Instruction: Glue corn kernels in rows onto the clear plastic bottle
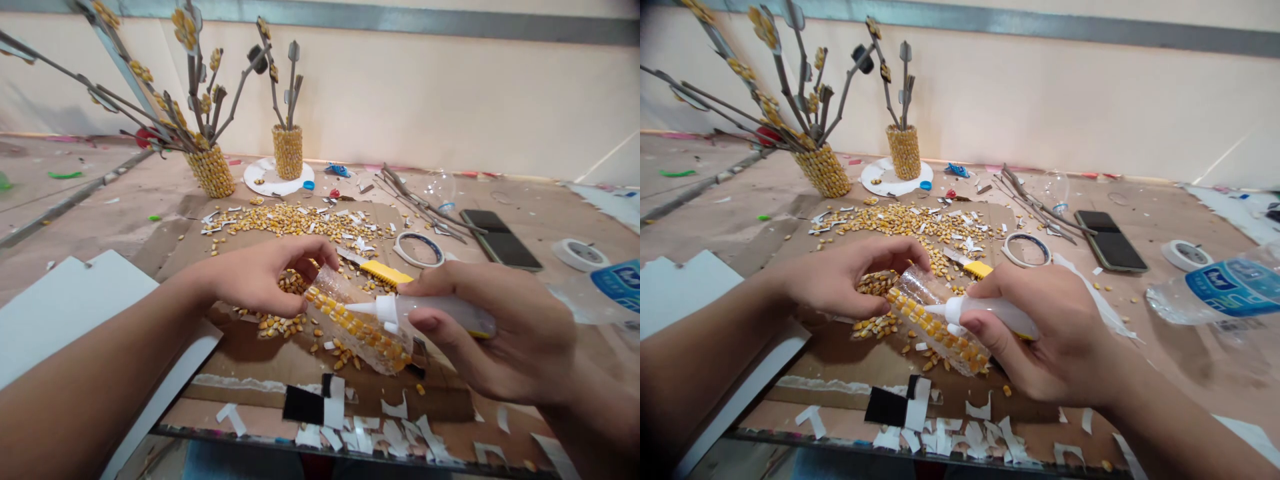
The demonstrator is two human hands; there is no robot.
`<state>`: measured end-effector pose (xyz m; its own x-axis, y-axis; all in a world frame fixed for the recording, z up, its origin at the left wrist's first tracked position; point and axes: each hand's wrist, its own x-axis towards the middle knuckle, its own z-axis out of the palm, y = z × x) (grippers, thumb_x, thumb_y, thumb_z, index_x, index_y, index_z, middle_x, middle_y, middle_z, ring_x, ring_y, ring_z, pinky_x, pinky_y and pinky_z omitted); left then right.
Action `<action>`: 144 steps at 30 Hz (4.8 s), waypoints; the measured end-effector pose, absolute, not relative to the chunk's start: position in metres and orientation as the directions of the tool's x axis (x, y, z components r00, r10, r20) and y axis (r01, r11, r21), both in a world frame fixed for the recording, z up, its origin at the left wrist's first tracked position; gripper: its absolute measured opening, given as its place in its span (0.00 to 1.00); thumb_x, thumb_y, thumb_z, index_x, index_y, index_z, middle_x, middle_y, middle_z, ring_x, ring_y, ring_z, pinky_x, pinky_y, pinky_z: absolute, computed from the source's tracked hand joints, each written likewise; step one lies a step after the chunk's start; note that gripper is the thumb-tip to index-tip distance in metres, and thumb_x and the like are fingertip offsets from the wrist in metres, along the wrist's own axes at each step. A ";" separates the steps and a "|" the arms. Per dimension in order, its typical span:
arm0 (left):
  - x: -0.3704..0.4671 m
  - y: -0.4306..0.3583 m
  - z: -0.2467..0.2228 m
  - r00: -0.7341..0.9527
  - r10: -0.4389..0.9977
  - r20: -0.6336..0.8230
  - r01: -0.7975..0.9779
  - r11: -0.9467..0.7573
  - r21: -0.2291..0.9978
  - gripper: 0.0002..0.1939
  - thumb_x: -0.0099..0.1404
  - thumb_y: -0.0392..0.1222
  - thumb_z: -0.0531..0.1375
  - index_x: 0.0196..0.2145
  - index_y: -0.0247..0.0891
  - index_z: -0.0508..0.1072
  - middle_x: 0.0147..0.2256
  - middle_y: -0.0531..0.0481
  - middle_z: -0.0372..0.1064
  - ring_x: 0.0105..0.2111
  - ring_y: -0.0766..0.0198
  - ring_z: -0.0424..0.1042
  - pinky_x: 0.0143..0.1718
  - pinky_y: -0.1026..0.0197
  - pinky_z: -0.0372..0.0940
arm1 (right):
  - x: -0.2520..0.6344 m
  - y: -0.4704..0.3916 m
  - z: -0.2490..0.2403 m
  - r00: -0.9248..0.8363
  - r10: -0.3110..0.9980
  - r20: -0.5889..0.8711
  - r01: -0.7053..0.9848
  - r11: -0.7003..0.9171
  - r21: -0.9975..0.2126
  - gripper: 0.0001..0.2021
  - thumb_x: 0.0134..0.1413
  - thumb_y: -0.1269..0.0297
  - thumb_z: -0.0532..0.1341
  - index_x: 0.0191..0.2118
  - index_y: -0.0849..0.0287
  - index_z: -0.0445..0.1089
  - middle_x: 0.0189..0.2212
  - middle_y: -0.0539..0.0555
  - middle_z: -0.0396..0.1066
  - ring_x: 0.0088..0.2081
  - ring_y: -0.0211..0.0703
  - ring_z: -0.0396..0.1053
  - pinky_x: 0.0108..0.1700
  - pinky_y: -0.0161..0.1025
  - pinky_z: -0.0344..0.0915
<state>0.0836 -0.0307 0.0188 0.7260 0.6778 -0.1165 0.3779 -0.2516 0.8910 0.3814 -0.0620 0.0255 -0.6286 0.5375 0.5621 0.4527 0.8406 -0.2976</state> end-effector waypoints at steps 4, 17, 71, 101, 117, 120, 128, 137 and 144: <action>0.083 -0.030 0.019 0.727 0.675 -0.130 0.376 -0.232 0.897 0.26 0.55 0.32 0.64 0.52 0.39 0.70 0.47 0.45 0.76 0.47 0.54 0.77 0.45 0.53 0.75 | 0.382 -0.062 0.027 -0.645 0.522 0.558 0.439 0.851 -0.288 0.11 0.74 0.59 0.60 0.38 0.56 0.72 0.24 0.49 0.76 0.20 0.35 0.69 0.22 0.36 0.61; 0.080 -0.027 0.017 0.718 0.683 -0.134 0.392 -0.238 0.889 0.27 0.53 0.31 0.63 0.53 0.39 0.70 0.50 0.44 0.77 0.51 0.50 0.78 0.48 0.51 0.75 | 0.381 -0.062 0.026 -0.647 0.512 0.565 0.432 0.857 -0.282 0.11 0.75 0.59 0.59 0.38 0.56 0.72 0.24 0.48 0.75 0.20 0.35 0.68 0.23 0.36 0.60; 0.079 -0.028 0.021 0.724 0.682 -0.106 0.389 -0.277 0.879 0.25 0.58 0.35 0.66 0.54 0.40 0.69 0.50 0.44 0.76 0.50 0.52 0.77 0.51 0.50 0.74 | 0.382 -0.060 0.026 -0.609 0.568 0.554 0.472 0.820 -0.324 0.08 0.72 0.58 0.62 0.39 0.53 0.73 0.24 0.50 0.77 0.18 0.38 0.67 0.20 0.39 0.59; 0.074 -0.020 0.017 0.716 0.682 -0.145 0.317 -0.133 0.939 0.27 0.55 0.31 0.66 0.53 0.40 0.70 0.52 0.43 0.76 0.53 0.50 0.78 0.53 0.49 0.75 | 0.381 -0.059 0.025 -0.626 0.555 0.548 0.460 0.830 -0.314 0.09 0.72 0.61 0.61 0.37 0.55 0.72 0.22 0.49 0.76 0.18 0.38 0.67 0.20 0.38 0.59; 0.069 -0.017 0.015 0.713 0.692 -0.116 0.298 -0.150 0.943 0.26 0.56 0.30 0.66 0.53 0.40 0.71 0.53 0.42 0.76 0.53 0.51 0.79 0.50 0.51 0.76 | 0.382 -0.058 0.026 -0.649 0.538 0.537 0.457 0.841 -0.290 0.11 0.74 0.60 0.60 0.36 0.55 0.72 0.24 0.50 0.77 0.20 0.38 0.70 0.22 0.38 0.60; 0.069 -0.016 0.013 0.718 0.688 -0.105 0.290 -0.159 0.944 0.26 0.56 0.31 0.66 0.53 0.40 0.71 0.53 0.43 0.76 0.53 0.51 0.79 0.51 0.52 0.76 | 0.382 -0.058 0.026 -0.652 0.544 0.529 0.458 0.838 -0.297 0.11 0.73 0.60 0.60 0.36 0.56 0.73 0.23 0.51 0.77 0.20 0.39 0.70 0.22 0.38 0.60; 0.068 -0.015 0.013 0.697 0.706 -0.125 0.294 -0.122 0.948 0.28 0.54 0.29 0.67 0.53 0.41 0.72 0.51 0.44 0.77 0.52 0.51 0.79 0.49 0.53 0.76 | 0.381 -0.059 0.025 -0.657 0.530 0.537 0.440 0.847 -0.297 0.11 0.73 0.60 0.60 0.37 0.57 0.74 0.23 0.50 0.76 0.21 0.38 0.71 0.23 0.38 0.59; 0.065 -0.012 0.011 0.705 0.700 -0.115 0.301 -0.149 0.942 0.28 0.54 0.29 0.67 0.53 0.41 0.72 0.51 0.45 0.76 0.52 0.53 0.78 0.51 0.53 0.75 | 0.383 -0.058 0.025 -0.654 0.522 0.547 0.458 0.849 -0.263 0.12 0.74 0.60 0.60 0.37 0.57 0.73 0.23 0.50 0.77 0.21 0.38 0.71 0.23 0.38 0.59; 0.064 -0.011 0.010 0.703 0.701 -0.117 0.305 -0.149 0.941 0.27 0.55 0.29 0.67 0.53 0.41 0.72 0.51 0.45 0.76 0.51 0.53 0.78 0.50 0.53 0.75 | 0.383 -0.058 0.025 -0.659 0.524 0.539 0.464 0.848 -0.257 0.10 0.73 0.61 0.60 0.38 0.57 0.73 0.24 0.50 0.77 0.21 0.39 0.71 0.23 0.38 0.59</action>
<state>0.0635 -0.0108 0.0100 0.7032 0.7013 -0.1168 0.3047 -0.1488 0.9407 0.3834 -0.0579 0.0245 -0.6591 0.5242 0.5392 0.4639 0.8477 -0.2572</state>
